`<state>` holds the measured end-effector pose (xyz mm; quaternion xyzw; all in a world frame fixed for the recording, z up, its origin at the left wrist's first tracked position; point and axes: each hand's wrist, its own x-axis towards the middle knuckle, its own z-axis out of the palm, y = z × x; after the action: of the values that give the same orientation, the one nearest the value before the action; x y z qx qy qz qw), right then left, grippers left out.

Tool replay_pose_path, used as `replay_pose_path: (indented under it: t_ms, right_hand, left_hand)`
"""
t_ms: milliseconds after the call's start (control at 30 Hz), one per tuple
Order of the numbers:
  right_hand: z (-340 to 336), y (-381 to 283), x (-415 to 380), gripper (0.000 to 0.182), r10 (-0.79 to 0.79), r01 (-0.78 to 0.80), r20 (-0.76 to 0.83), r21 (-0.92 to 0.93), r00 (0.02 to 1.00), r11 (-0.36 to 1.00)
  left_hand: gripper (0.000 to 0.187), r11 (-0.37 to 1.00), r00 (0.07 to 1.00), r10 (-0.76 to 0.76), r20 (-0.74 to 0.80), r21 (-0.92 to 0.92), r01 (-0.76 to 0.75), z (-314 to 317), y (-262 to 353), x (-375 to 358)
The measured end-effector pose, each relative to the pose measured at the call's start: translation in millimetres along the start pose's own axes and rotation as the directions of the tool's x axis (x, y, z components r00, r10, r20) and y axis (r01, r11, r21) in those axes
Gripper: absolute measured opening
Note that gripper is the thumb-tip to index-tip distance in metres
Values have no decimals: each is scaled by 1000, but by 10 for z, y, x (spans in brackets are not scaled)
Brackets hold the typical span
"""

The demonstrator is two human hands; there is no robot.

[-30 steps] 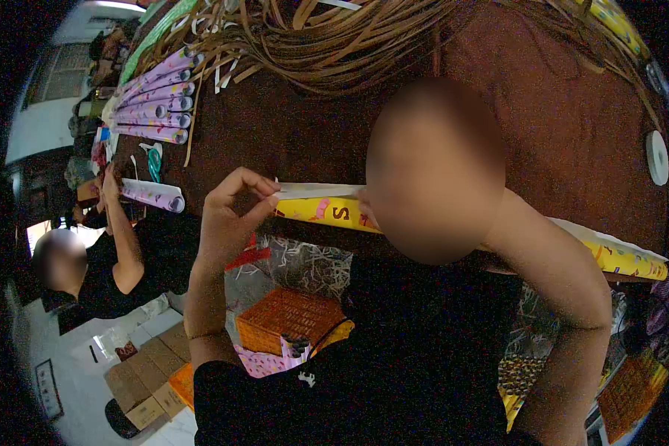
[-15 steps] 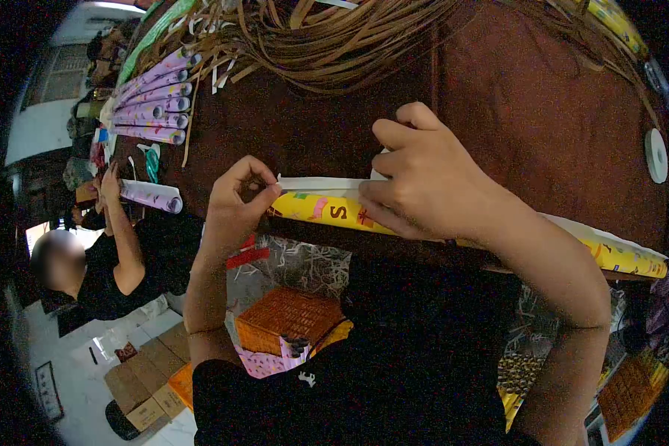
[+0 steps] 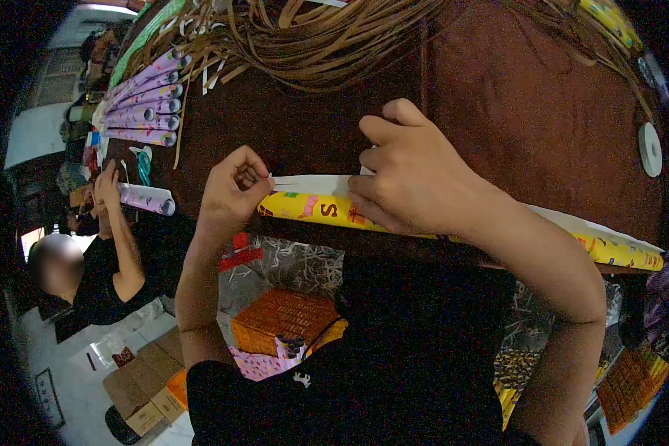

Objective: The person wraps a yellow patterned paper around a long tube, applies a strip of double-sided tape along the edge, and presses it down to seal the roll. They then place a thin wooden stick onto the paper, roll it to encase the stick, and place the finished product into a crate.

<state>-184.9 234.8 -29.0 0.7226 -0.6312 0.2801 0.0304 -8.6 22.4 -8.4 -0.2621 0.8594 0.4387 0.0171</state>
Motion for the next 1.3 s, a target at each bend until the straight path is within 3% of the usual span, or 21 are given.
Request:
replay_pose_path:
  t_ms: [400,700,1100,1167,1300]
  right_hand:
    - [-30,-32,5,9,44,-44,10,21,999,999]
    - [-35,-40,10,10,36,-37,33,3,999,999]
    - [14,-14,3,11,12,-11,35,-34,999,999]
    - [19,-6,-3,11,14,-14,32,-13,999,1000]
    - [36,1,3,11,20,-20,20,-9,1000,1000]
  left_hand:
    - [11,999,999,37,0,-29,-37,16,7,23]
    - [13,997,1000,21,9,68,-22,16,40,52]
    - [26,949,988,-132,80,299,102,-121,184,190]
    - [30,816,973,-224,55,556,157,-196,266,208]
    - [26,821,979,-191,69,558,121,-262,129,156]
